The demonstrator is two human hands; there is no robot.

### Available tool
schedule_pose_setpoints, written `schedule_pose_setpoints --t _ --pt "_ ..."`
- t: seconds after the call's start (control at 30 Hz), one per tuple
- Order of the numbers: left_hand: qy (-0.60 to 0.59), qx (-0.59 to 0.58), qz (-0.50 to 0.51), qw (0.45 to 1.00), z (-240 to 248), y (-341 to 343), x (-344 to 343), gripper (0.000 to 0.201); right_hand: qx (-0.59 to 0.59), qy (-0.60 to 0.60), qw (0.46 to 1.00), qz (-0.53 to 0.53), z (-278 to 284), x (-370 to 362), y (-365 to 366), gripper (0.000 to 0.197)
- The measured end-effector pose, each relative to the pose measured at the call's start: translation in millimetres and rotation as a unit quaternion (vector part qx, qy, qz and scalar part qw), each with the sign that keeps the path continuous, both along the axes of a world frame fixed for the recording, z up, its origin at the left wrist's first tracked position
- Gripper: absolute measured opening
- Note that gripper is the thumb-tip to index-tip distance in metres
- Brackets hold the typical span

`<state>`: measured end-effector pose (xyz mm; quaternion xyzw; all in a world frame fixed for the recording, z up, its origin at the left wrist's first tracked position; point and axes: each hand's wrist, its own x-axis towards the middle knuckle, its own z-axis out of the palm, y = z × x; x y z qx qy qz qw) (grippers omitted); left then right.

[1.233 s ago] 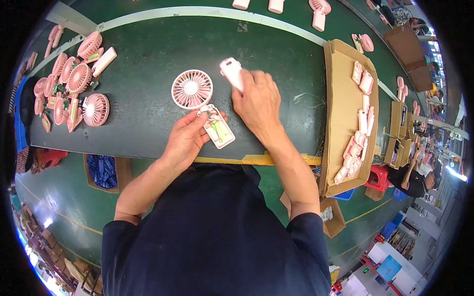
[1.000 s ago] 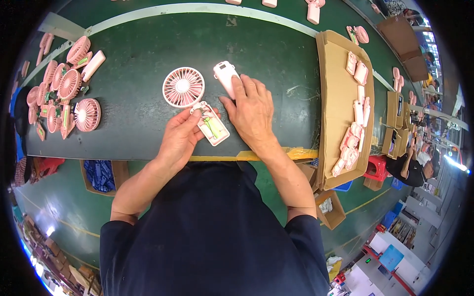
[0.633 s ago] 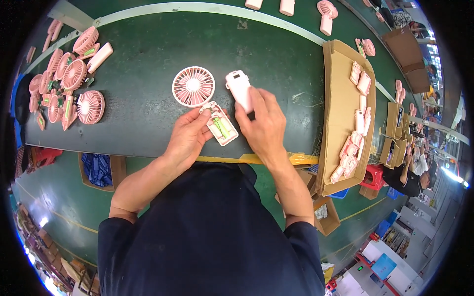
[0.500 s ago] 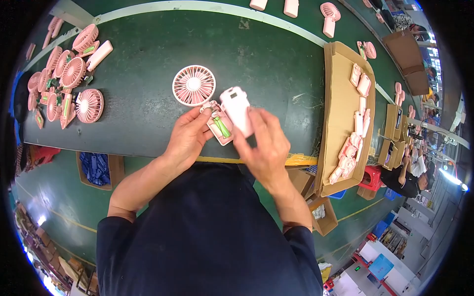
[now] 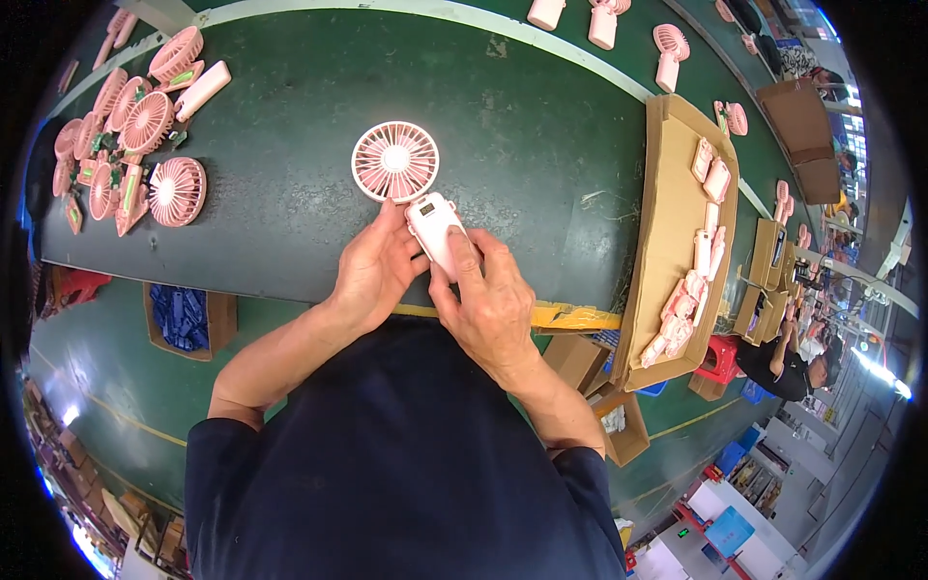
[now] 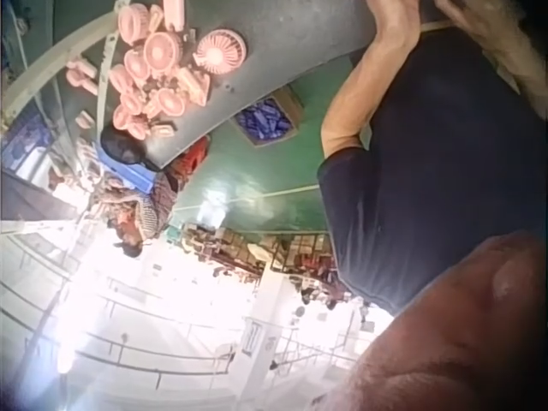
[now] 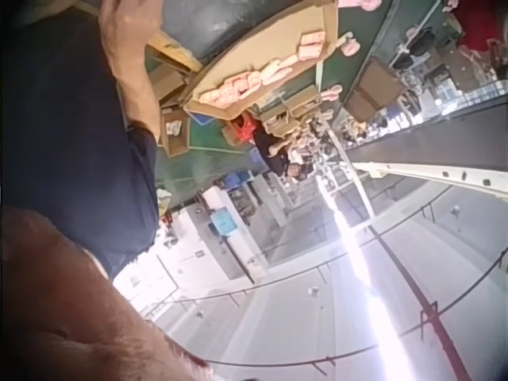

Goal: The person assembles handheld fans by positioning internal wires and battery components into the handle casings, pressing the handle covers into place by hand, turning on the fans to test them, and placing the assembled fans onto the conveyor belt.

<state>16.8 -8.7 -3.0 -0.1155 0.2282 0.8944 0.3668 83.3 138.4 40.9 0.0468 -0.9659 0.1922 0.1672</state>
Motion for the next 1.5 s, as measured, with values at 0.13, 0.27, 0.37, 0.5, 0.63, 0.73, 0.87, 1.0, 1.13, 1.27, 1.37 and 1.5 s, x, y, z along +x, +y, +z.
schedule_pose_setpoints --t 0.13,0.27,0.37,0.5,0.63,0.73,0.87,1.0,1.13,1.27,1.37,1.5 --pt "0.004 0.003 -0.006 1.000 -3 -1 0 0.047 -0.023 -0.041 0.999 -0.007 3 -5 -5 0.050" --pt "0.017 -0.004 -0.014 1.000 -4 -1 1 0.050 -0.014 -0.039 0.999 -0.009 5 -8 -6 0.049" --pt "0.014 -0.001 -0.012 1.000 -7 -1 2 0.050 0.001 -0.042 0.999 -0.005 7 -8 -7 0.048" --pt "0.015 -0.003 -0.017 1.000 -5 -1 1 0.051 0.012 -0.052 0.999 -0.007 9 -7 -8 0.048" --pt "0.015 -0.003 -0.018 1.000 -5 -1 0 0.051 0.026 -0.050 0.998 -0.002 7 -6 -8 0.050" --pt "0.014 0.000 -0.019 1.000 -7 -1 1 0.050 0.035 -0.039 0.999 -0.005 5 -6 -10 0.049" --pt "0.009 -0.007 -0.017 1.000 -7 -1 3 0.045 0.063 -0.037 0.997 -0.004 1 -4 -13 0.050" --pt "0.023 -0.059 -0.012 0.998 -10 3 4 0.039 0.077 -0.031 0.997 -0.002 -1 -3 -14 0.051" --pt "0.063 -0.086 -0.017 0.994 -10 3 6 0.037 0.049 -0.038 0.998 0.015 5 3 -12 0.050" --pt "0.054 -0.084 -0.019 0.995 -2 1 5 0.037 -0.096 -0.051 0.994 -0.024 8 5 -1 0.042" --pt "0.060 -0.078 -0.018 0.995 1 2 4 0.036 -0.124 -0.063 0.989 -0.049 8 7 4 0.041" --pt "0.071 -0.093 -0.031 0.993 -9 6 9 0.034 -0.053 -0.033 0.998 -0.004 11 0 -3 0.044"
